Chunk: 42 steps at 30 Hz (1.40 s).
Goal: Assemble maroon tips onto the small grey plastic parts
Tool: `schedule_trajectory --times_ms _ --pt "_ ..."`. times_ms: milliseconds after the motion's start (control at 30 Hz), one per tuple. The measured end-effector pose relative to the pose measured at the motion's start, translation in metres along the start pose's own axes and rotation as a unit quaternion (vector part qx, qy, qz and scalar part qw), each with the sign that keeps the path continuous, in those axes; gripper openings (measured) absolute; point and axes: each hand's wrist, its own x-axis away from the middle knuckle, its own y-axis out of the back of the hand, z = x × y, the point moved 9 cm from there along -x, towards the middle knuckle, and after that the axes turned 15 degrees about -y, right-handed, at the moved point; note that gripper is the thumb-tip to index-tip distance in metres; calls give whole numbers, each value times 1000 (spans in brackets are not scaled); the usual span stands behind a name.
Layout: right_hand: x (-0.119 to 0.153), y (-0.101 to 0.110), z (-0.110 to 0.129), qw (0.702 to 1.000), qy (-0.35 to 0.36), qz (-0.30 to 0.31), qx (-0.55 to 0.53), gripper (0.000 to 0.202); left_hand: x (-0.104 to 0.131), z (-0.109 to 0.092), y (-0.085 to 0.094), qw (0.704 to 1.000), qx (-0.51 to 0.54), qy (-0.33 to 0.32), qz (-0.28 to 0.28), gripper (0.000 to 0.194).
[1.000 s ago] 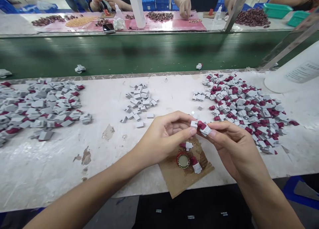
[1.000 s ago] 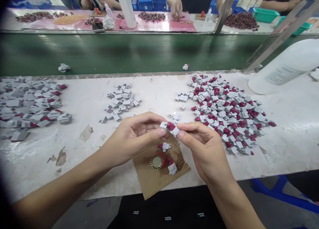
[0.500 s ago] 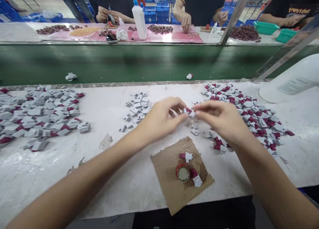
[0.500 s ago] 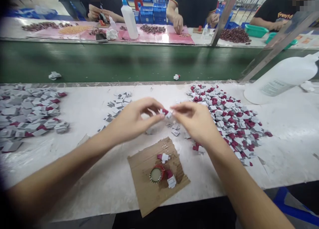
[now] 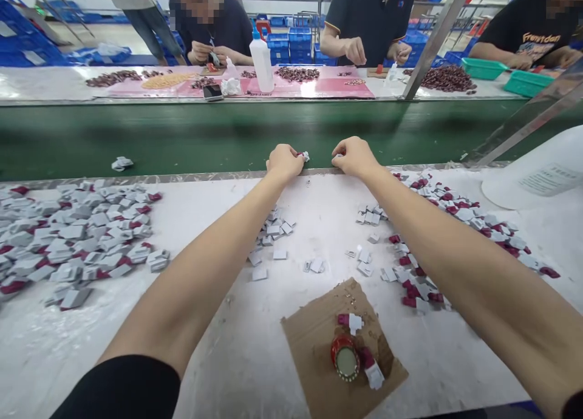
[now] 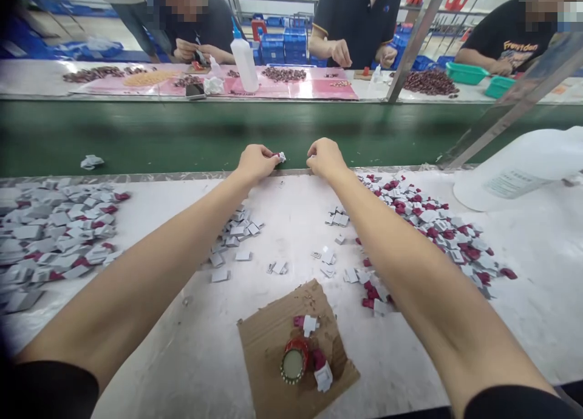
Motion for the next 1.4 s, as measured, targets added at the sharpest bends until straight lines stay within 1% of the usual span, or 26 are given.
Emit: schedule_trajectory --times_ms 33,133,167,200,233,267,300,333,400,500,533,600,667,700,733,767,800,833,867,900,933,1000,1100,1200,1300,1400 --pt "12 6 1 1000 15 -1 -11 16 8 -5 5 1000 -1 -10 3 18" --pt "67 27 3 995 76 1 -59 33 47 -34 20 996 29 -83 32 33" --pt "90 33 4 991 104 7 -83 39 65 -47 20 989 63 -122 62 32" --pt "116 40 5 982 143 15 -125 40 85 -62 17 973 140 -156 101 29" --pt "140 44 5 974 169 26 -150 40 107 -72 14 954 210 -163 141 28" --pt "163 47 2 970 182 28 -156 38 127 -78 12 936 269 -152 166 28" --pt "183 48 -2 970 183 31 -154 36 145 -82 12 920 324 -136 176 27" --pt "199 49 -9 972 171 33 -160 35 163 -83 11 906 367 -113 180 26" --pt "226 48 -25 968 130 53 -208 28 194 -82 9 886 423 -61 180 26" --pt "254 36 -46 942 74 119 -304 11 238 -77 3 857 477 16 195 28" --pt "262 31 -52 933 58 143 -326 9 251 -77 1 844 494 39 204 29" --pt "275 19 -65 910 15 185 -370 12 275 -79 -3 818 524 70 225 30" --pt "285 9 -79 884 -40 215 -412 17 290 -82 -5 808 525 73 257 32" --pt "289 7 -85 877 -58 218 -425 18 293 -82 -4 817 503 58 276 32" --pt "292 8 -89 877 -64 207 -429 18 292 -79 0 841 459 27 284 32" --pt "294 12 -93 886 -56 185 -422 16 285 -74 7 879 390 -18 275 31" --pt "297 18 -94 900 -39 158 -404 14 274 -67 18 921 297 -71 244 29" --pt "300 25 -94 915 -15 129 -381 12 261 -58 32 955 187 -123 194 27" --pt "304 30 -94 927 9 105 -359 9 248 -51 48 975 73 -165 130 24" --pt "308 35 -94 936 28 87 -341 6 237 -43 61 979 -29 -188 78 23" --pt "313 37 -94 941 43 77 -327 5 229 -35 67 974 -98 -199 51 23" --pt "323 37 -94 947 63 74 -306 9 217 -21 69 965 -153 -209 39 19" --pt "336 31 -94 954 85 85 -276 16 208 -12 64 968 -131 -210 49 12" --pt "345 25 -91 956 108 98 -256 17 203 -12 62 970 -128 -203 48 9" --pt "348 22 -89 957 112 105 -248 17 196 -12 62 969 -141 -194 57 11" --pt "347 23 -87 958 105 101 -246 17 191 -13 66 973 -127 -185 58 11"
